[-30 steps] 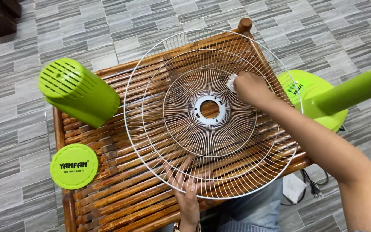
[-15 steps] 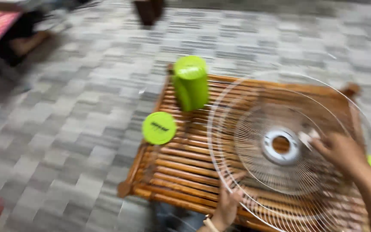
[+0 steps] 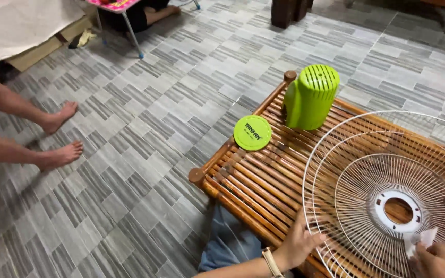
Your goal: Cleaning a metal fan grill by wiping it thoroughly with a cloth.
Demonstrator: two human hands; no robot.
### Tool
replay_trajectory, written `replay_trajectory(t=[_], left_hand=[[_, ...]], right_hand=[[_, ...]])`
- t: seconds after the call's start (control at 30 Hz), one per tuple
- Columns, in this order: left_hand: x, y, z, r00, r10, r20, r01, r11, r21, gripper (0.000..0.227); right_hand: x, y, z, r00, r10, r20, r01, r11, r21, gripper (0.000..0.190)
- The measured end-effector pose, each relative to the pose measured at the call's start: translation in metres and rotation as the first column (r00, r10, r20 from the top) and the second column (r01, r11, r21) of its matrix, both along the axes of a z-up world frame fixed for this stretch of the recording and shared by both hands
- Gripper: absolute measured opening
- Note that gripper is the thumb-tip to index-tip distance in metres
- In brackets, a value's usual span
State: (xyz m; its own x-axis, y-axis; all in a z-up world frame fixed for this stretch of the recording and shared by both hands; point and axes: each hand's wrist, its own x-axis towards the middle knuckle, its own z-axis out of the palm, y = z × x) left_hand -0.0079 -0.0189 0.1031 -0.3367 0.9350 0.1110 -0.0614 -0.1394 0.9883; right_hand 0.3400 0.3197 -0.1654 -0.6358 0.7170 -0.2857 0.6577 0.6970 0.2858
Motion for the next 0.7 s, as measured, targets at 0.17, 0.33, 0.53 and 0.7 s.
replay_trajectory(t=[0.17, 0.33, 0.53, 0.7], left_hand=[[-0.021, 0.012, -0.015, 0.994, -0.004, 0.113, 0.024, 0.983, -0.18, 0.109], [-0.08, 0.067, 0.023, 0.997, -0.075, -0.026, 0.062, 0.935, -0.348, 0.111], [-0.125, 0.155, 0.0, 0.981, -0.195, 0.024, 0.185, 0.874, -0.45, 0.097], [-0.101, 0.123, -0.001, 0.94, -0.279, 0.195, 0.331, 0.883, -0.334, 0.077]], right_hand=[[-0.028, -0.061, 0.075, 0.999, 0.036, 0.02, -0.038, 0.994, 0.103, 0.039], [-0.091, -0.117, 0.208, 0.973, -0.028, 0.23, 0.024, 0.999, 0.022, 0.039], [-0.045, -0.079, 0.152, 0.968, -0.123, -0.22, 0.12, 0.992, -0.03, 0.021], [-0.018, -0.063, 0.173, 0.809, -0.172, -0.563, 0.259, 0.963, 0.077, 0.025]])
